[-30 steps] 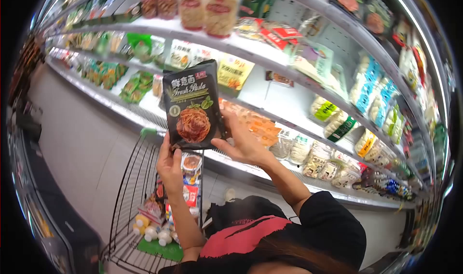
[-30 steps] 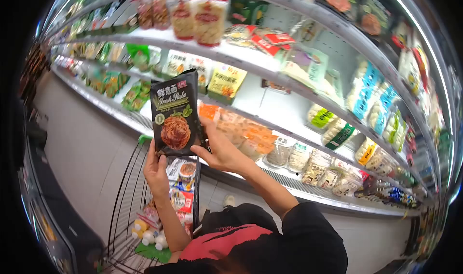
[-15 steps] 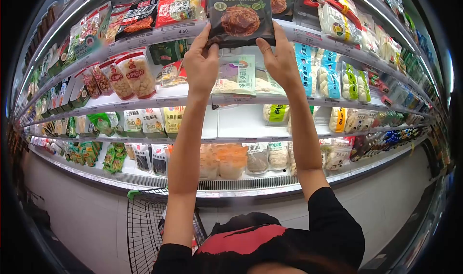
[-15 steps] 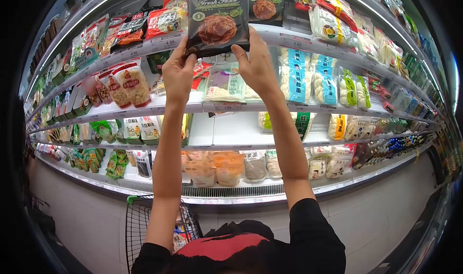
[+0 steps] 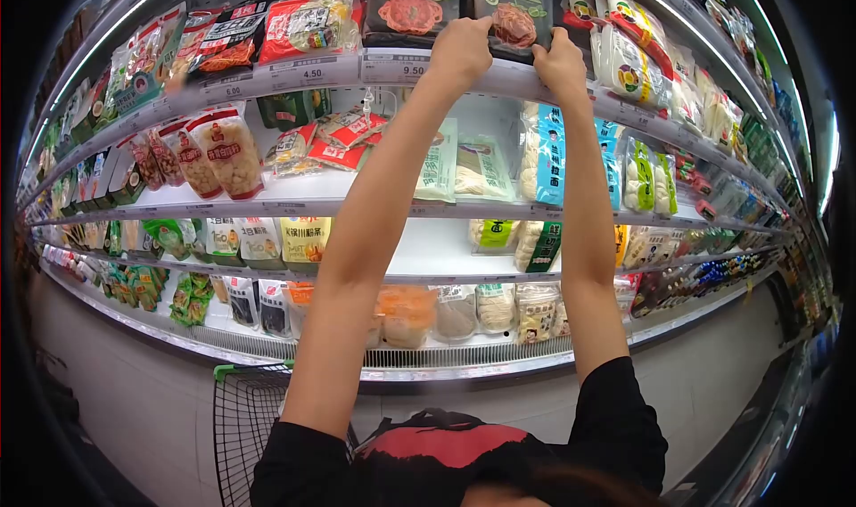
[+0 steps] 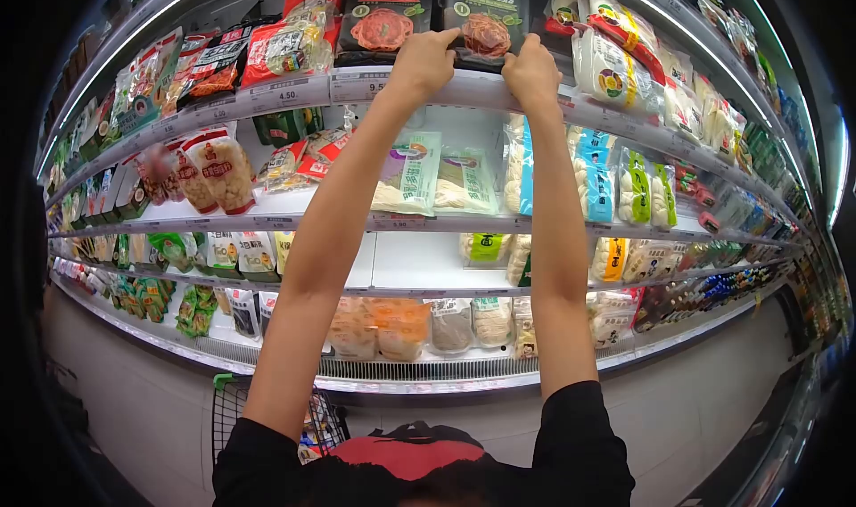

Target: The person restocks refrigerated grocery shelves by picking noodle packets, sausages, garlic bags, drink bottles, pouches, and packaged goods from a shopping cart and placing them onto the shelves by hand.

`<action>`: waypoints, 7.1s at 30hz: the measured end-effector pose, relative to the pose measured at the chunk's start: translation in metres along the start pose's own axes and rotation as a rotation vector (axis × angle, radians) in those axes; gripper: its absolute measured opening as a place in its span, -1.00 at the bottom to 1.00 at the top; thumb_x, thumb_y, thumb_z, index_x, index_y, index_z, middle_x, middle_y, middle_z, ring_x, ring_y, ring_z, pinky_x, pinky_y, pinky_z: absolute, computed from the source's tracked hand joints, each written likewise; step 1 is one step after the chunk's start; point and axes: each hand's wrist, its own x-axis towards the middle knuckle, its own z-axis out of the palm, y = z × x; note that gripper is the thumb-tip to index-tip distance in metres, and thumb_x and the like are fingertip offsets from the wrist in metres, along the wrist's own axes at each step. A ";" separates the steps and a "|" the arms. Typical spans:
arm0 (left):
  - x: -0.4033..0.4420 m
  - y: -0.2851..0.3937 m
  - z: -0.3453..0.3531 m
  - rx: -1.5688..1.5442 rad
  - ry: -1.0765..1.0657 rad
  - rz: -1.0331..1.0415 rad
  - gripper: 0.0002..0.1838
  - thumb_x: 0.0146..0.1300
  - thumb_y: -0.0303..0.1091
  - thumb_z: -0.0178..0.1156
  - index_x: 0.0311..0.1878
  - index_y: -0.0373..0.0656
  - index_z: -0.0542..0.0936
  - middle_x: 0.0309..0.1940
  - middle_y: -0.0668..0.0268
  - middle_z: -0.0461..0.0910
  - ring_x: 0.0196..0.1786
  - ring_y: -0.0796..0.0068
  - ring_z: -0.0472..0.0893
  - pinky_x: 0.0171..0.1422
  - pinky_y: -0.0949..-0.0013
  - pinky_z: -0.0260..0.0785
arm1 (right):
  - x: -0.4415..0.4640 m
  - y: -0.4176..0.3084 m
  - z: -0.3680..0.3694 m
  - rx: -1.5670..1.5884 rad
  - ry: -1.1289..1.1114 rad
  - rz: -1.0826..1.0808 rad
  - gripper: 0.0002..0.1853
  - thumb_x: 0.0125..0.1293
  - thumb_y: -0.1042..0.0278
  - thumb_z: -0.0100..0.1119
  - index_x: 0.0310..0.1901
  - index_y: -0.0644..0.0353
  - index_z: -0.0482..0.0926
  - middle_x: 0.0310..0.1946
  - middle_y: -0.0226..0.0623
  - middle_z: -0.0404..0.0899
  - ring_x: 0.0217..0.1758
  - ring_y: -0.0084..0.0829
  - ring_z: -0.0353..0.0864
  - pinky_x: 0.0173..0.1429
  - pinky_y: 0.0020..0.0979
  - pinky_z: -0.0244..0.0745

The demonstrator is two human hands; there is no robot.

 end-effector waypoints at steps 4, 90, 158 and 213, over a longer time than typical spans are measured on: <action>-0.062 0.026 -0.034 -0.020 0.259 0.141 -0.73 0.23 -0.50 0.17 0.01 -0.26 0.64 -0.08 0.08 0.65 0.02 0.04 0.59 0.14 0.15 0.44 | -0.073 -0.038 -0.017 0.128 0.437 -0.187 -0.61 0.30 0.22 0.21 0.08 0.27 0.52 -0.02 -0.03 0.59 0.11 -0.01 0.53 0.14 -0.06 0.42; -0.059 -0.081 -0.096 0.249 0.365 -0.160 -0.58 0.22 -0.03 0.30 0.13 0.08 0.65 -0.11 0.27 0.70 0.08 0.15 0.50 0.19 -0.11 0.05 | -0.073 -0.119 0.045 0.091 0.360 -0.288 -0.55 0.35 0.16 0.11 0.21 0.15 0.54 -0.08 -0.12 0.69 0.03 -0.04 0.61 0.20 -0.03 0.35; -0.795 0.407 -0.151 -0.066 -0.205 -2.069 -0.33 0.35 0.30 0.06 -0.34 -0.28 0.60 -0.79 0.44 0.29 -0.79 0.61 0.31 -0.70 0.51 0.11 | -0.813 0.040 0.005 0.695 -1.283 -1.251 -0.63 0.20 -0.08 0.03 -0.55 -0.11 0.72 -0.50 -0.40 0.62 -0.22 -0.25 0.54 -0.02 -0.11 0.23; -0.594 0.712 0.101 0.876 0.123 -1.941 -0.77 0.22 -0.36 0.21 -0.12 -0.29 0.57 -0.17 -0.10 0.61 -0.10 -0.09 0.60 0.01 0.03 0.42 | -0.757 0.367 -0.183 1.013 -1.885 -0.857 -0.46 0.04 0.37 0.27 0.13 0.17 0.43 0.13 0.31 0.26 0.09 0.24 0.49 0.16 -0.06 0.50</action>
